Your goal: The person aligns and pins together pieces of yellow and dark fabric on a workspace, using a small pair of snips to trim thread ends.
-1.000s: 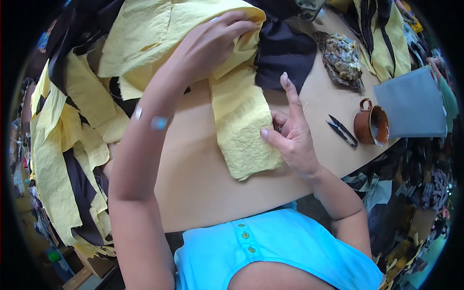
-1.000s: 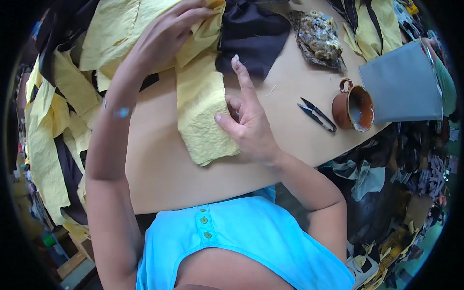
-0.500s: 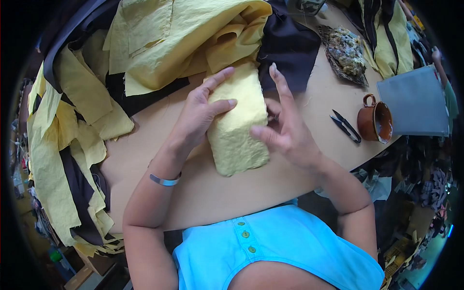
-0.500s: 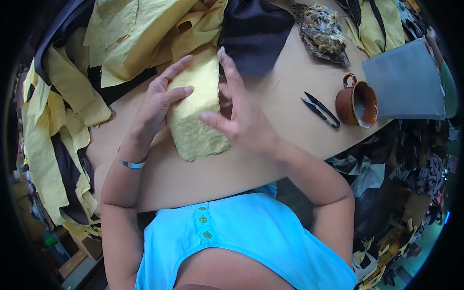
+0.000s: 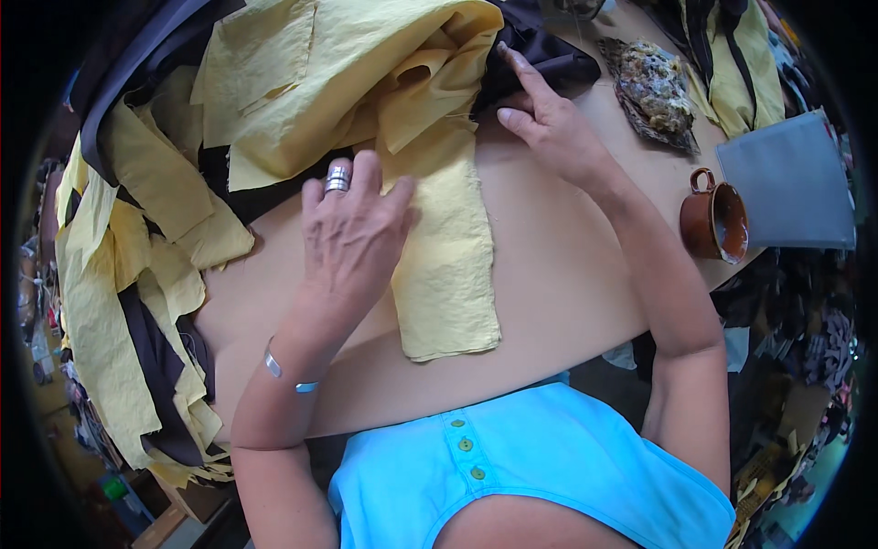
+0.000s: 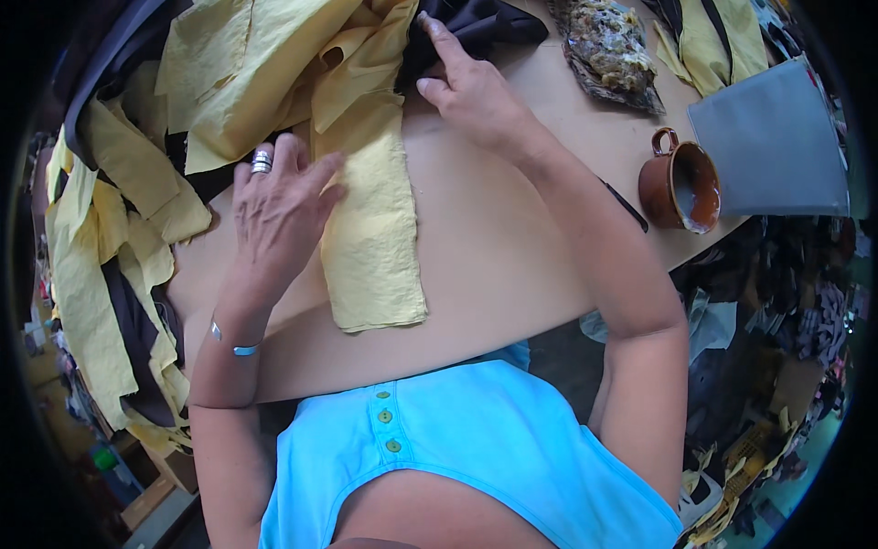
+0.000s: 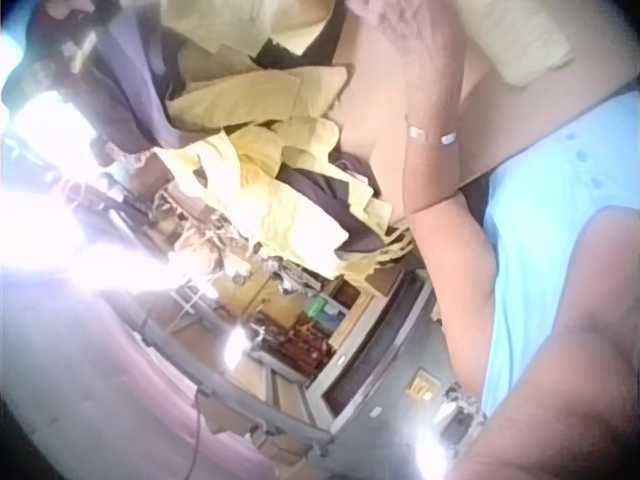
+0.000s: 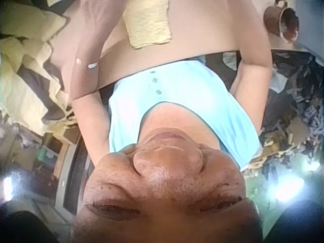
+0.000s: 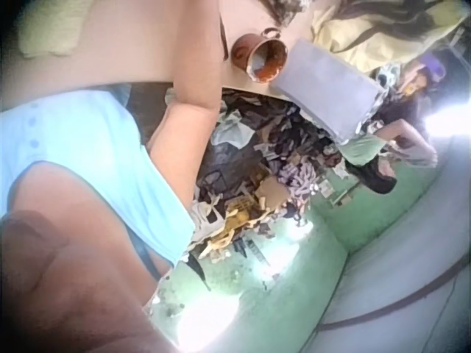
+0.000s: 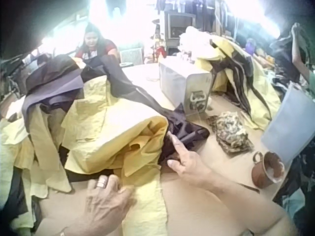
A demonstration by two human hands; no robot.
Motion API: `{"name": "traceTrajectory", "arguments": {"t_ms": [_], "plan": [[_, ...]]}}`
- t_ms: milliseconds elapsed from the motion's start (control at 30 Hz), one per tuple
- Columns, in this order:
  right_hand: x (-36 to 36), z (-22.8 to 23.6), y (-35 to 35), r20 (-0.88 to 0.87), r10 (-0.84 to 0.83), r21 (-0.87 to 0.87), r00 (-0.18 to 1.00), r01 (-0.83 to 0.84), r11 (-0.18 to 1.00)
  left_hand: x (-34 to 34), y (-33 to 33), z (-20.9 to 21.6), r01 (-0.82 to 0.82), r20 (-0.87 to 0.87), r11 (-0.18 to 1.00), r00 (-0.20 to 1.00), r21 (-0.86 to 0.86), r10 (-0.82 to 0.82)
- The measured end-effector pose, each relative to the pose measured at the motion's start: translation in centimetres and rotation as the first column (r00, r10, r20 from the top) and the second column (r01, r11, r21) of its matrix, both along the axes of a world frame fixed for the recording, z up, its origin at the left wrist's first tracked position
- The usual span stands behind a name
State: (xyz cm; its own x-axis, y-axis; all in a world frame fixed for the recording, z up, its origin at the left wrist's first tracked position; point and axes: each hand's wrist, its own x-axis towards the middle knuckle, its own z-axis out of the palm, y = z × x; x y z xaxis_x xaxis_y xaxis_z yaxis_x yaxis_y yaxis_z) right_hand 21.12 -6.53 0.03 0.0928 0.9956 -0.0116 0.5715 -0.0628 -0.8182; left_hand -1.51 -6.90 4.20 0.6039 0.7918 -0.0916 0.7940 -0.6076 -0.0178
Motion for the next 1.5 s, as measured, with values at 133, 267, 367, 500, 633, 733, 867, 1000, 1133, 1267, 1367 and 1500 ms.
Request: {"name": "traceTrajectory", "arguments": {"t_ms": [133,267,367,500,633,733,867,1000,1133,1267,1367,1500], "plan": [[-1.1,0.7,-0.4,0.147,-0.006,-0.003,0.989,0.007,1.000,1.0,1.5,-2.2,0.349,0.261,0.840,0.839,0.416,-0.477],[0.3,0.9,-1.5,0.032,0.015,0.082,0.999,-0.018,0.996,2.9,2.9,-4.9,0.415,0.469,0.881,0.746,0.228,-0.473],[1.7,3.6,-4.9,0.097,0.039,0.157,0.995,-0.054,0.986,2.9,3.3,-6.0,0.397,0.549,0.898,0.716,0.189,-0.432],[6.2,7.8,-11.2,0.510,-0.145,0.322,0.848,-0.032,0.946,2.2,3.2,-6.1,0.346,0.486,0.923,0.786,0.166,-0.382],[10.6,10.5,-16.8,0.792,-0.106,0.033,0.602,0.131,0.991,2.2,3.4,-6.1,0.364,0.421,0.916,0.814,0.170,-0.401],[12.2,9.1,-19.1,0.843,-0.039,-0.105,0.537,0.234,0.966,2.8,3.4,-5.4,0.401,0.379,0.905,0.823,0.139,-0.423],[11.9,7.4,-18.8,0.842,-0.013,-0.170,0.539,0.288,0.942,2.3,4.1,-6.0,0.390,0.484,0.913,0.780,0.119,-0.396],[12.9,7.7,-19.4,0.773,-0.121,-0.046,0.623,0.245,0.968,2.4,4.0,-6.1,0.351,0.642,0.933,0.697,0.081,-0.318],[10.7,9.3,-20.1,0.888,-0.054,-0.027,0.457,0.170,0.985,2.3,4.0,-6.2,0.315,0.700,0.948,0.665,0.050,-0.258],[6.5,9.2,-17.5,0.791,-0.095,0.116,0.604,0.004,0.993,2.2,3.9,-6.0,0.283,0.678,0.959,0.704,0.004,-0.210],[0.9,6.4,-12.9,0.167,0.049,0.293,0.985,-0.097,0.951,2.0,4.0,-6.3,0.271,0.675,0.960,0.696,0.069,-0.245],[-2.2,2.6,-6.7,0.348,0.055,0.474,0.936,-0.226,0.851,2.6,4.0,-5.9,0.382,0.553,0.862,0.661,0.334,-0.507]]}}
